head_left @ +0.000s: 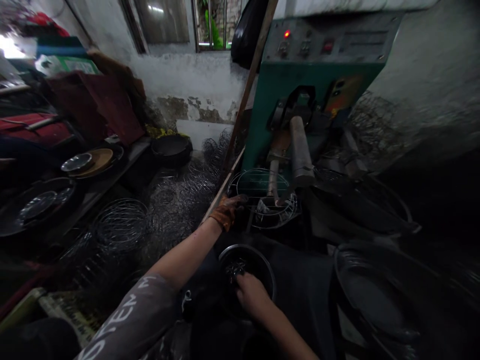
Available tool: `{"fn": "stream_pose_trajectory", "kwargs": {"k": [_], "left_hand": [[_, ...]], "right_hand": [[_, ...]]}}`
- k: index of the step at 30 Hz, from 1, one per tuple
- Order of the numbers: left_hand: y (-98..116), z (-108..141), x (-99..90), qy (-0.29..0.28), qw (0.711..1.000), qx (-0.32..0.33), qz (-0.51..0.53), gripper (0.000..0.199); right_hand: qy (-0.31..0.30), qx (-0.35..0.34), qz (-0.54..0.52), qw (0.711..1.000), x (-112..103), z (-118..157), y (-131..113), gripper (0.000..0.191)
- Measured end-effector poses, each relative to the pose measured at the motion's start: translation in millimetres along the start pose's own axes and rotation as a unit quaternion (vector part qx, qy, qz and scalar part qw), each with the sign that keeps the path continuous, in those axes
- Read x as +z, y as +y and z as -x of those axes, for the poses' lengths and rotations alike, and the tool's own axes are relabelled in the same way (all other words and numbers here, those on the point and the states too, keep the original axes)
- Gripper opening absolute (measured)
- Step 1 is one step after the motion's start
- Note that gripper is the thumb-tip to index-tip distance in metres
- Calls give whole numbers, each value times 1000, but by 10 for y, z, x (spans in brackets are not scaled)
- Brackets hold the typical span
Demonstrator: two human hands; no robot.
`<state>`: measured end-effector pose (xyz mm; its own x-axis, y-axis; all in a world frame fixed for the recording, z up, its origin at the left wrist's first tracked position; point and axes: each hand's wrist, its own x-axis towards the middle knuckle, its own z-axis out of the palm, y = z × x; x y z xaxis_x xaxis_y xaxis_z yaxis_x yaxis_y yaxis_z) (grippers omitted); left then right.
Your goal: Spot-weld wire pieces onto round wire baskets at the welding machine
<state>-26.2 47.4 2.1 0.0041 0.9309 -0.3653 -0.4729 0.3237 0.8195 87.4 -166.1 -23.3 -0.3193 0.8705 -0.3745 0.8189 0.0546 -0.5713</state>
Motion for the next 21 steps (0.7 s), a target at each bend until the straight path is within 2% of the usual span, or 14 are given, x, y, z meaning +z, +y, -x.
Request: {"fn": "stream_pose_trajectory", "kwargs": {"k": [2, 3, 5, 8, 10, 16, 21], "left_hand": [[13, 19, 4, 9, 1000, -1, -5, 64], [19, 33, 13, 13, 1000, -1, -8, 62], [26, 74, 43, 16, 1000, 3, -12, 58], [27, 169, 101, -2, 1000, 19, -6, 51], [27, 229, 132, -12, 1000, 23, 5, 46], [18, 276, 150, 2, 1000, 22, 8, 42], [0, 317, 150, 14, 999, 32, -5, 62]], "right_hand": [[80, 5, -150, 985, -207, 6, 85, 24], [127, 13, -226, 966, -350, 2, 126, 18], [214, 36, -341, 915, -669, -32, 196, 26], [361, 42, -433, 825, -1045, -145, 256, 41], [404, 40, -452, 794, -1152, -239, 274, 46], [411, 70, -389, 822, -1127, -441, 313, 54], [419, 75, -416, 804, -1119, -519, 365, 57]]}}
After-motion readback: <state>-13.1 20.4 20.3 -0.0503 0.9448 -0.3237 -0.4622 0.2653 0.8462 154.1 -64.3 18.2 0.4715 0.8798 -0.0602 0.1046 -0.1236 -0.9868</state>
